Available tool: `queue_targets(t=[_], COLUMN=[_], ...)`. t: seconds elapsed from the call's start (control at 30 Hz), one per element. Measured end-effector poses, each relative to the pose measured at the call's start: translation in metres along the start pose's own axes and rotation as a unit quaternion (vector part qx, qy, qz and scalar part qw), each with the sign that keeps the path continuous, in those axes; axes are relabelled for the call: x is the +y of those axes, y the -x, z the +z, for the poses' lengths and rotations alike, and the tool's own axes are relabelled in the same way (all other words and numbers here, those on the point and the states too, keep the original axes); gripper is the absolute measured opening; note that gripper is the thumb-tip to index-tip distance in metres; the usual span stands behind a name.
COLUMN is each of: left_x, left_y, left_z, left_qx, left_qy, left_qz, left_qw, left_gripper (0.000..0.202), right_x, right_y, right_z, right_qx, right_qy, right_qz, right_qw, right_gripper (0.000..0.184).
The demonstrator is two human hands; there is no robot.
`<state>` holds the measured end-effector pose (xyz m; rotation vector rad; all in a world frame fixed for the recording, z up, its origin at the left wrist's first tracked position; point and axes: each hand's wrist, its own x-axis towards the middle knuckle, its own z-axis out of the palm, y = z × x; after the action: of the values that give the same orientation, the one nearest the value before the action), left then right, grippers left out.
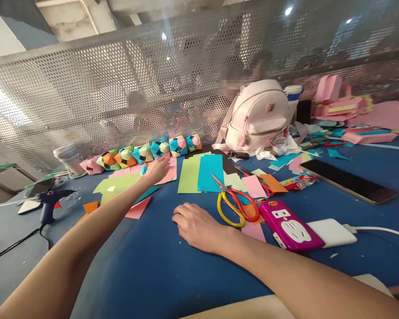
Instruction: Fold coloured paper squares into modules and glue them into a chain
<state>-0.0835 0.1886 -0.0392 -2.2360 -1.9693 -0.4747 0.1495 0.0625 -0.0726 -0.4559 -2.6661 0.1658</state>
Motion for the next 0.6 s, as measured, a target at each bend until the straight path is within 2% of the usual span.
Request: queue_targets(t=[0.17, 0.33, 0.47, 0.6], left_x=[-0.002, -0.012, -0.013, -0.005], left_y=[-0.015, -0.017, -0.013, 0.001], left_z=[0.017, 0.022, 0.011, -0.015], left_qx=[0.001, 0.008, 0.038, 0.088], left_qy=[-0.019, 0.028, 0.110, 0.236], left_qz=[-0.038, -0.069, -0.109, -0.141], left_qw=[0.999, 0.997, 0.987, 0.957], left_gripper=[0.035, 0.033, 0.031, 0.029], right_x=[0.001, 0.001, -0.001, -0.002], right_y=[0.001, 0.001, 0.000, -0.002], right_z=[-0.003, -0.006, -0.008, -0.006], right_qx=[-0.011, -0.003, -0.018, -0.012], right_qy=[-0.008, -0.005, 0.000, -0.047], right_qz=[-0.006, -0.018, -0.010, 0.025], right_qw=[1.000, 1.000, 1.000, 0.999], right_gripper=[0.021, 0.019, 0.020, 0.019])
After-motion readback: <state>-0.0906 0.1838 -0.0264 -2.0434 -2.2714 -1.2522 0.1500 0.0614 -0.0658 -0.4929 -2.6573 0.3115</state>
